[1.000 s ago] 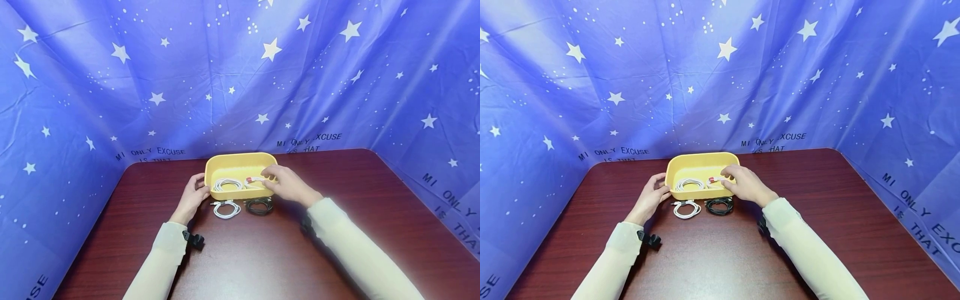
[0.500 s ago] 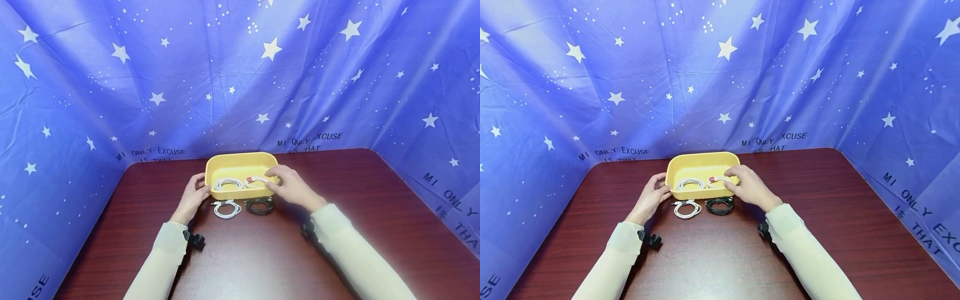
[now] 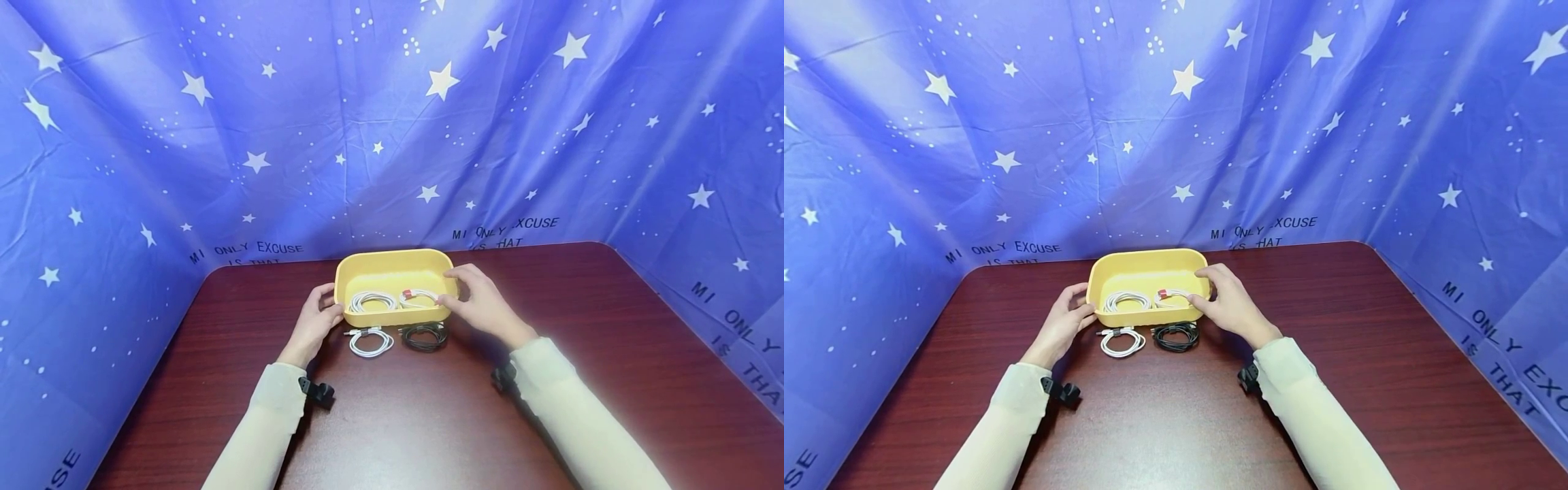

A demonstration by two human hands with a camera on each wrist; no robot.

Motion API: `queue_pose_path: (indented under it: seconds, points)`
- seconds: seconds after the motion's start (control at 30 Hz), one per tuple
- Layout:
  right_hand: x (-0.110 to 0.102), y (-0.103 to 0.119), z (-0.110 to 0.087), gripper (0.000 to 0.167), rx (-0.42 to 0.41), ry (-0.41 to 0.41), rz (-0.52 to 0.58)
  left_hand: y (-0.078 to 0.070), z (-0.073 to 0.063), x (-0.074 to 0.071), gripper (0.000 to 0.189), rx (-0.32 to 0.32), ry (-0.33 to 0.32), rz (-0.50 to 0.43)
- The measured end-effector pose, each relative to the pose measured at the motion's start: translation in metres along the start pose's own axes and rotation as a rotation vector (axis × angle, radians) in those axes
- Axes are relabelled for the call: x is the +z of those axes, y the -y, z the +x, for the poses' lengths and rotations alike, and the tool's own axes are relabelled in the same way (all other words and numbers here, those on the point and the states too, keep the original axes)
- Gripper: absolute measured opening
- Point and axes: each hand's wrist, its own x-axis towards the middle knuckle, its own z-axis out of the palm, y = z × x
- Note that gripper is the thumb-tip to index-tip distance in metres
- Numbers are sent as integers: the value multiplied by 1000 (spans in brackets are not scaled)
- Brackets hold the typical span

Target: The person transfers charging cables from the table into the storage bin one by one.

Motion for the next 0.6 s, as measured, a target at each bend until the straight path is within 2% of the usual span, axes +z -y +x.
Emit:
queue_pose_path:
  seconds: [0.3, 0.6]
  points:
    - [1, -3, -4, 65, 63, -5, 7, -2, -2, 0, 53, 2, 0, -5]
    - [0, -8, -5, 62, 113, -8, 8, -2, -1, 1, 53, 0, -7, 3]
